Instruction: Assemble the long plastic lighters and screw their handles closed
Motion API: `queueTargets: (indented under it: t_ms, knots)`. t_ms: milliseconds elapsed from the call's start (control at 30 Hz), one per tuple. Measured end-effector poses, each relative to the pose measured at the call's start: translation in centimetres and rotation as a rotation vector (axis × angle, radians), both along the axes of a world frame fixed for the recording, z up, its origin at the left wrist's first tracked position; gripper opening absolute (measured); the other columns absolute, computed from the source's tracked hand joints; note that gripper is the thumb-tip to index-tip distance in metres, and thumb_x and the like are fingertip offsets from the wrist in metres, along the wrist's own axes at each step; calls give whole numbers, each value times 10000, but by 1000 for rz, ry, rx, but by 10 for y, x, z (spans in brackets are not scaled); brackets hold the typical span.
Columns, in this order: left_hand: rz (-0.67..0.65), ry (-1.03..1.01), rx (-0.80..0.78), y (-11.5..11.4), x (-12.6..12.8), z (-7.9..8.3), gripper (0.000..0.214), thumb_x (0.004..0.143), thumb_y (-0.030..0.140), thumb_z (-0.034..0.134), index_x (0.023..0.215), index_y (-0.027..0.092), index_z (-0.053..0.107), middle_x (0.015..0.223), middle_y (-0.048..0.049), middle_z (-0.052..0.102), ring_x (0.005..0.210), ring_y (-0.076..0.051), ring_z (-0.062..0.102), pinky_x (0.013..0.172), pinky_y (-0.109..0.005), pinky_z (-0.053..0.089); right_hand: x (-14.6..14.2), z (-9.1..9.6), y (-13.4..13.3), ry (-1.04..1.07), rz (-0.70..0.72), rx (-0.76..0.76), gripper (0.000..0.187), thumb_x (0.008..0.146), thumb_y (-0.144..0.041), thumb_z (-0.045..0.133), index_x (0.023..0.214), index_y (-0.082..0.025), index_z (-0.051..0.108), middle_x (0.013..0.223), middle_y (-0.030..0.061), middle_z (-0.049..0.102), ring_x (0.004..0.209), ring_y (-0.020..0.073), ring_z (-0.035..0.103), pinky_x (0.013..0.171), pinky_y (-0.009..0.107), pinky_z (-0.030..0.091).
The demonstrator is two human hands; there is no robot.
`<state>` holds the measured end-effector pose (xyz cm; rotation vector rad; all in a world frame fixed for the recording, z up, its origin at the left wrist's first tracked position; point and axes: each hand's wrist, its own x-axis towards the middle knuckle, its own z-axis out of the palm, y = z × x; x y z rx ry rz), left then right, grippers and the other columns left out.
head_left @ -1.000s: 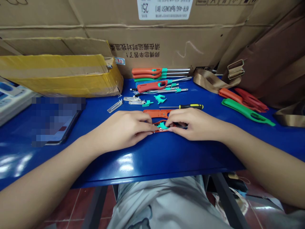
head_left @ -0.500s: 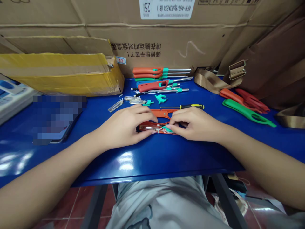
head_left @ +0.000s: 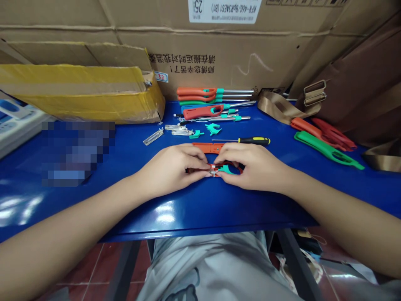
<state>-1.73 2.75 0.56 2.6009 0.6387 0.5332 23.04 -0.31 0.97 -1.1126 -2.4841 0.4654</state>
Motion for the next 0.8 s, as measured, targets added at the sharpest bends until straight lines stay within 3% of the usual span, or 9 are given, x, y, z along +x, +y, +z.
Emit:
queueTargets:
  t_ms: [233,467,800]
  knots:
    - [-9,27,17,-3,1,2,209,978,274,637,1101,230,800,1040,-51,743,943,-190,688,868,-320,555,1,2,0,43,2,-83,178,844,-172,701,1015,-198,744,969,15,708,802,138,629,708,270,466]
    - [-12,13,15,-3,1,1,196,982,275,638,1084,221,795,1054,-46,748,968,-188,688,897,-325,550,1,4,-2,13,58,-29,163,891,-167,645,1028,-207,724,1054,38,681,942,180,662,814,304,498]
    - [-15,-16,-18,-3,3,1,169,973,279,660,1040,201,793,1027,-42,761,959,-183,693,893,-320,549,2,3,-2,0,69,17,148,938,-187,617,1016,-188,743,1007,45,733,914,181,695,785,295,505]
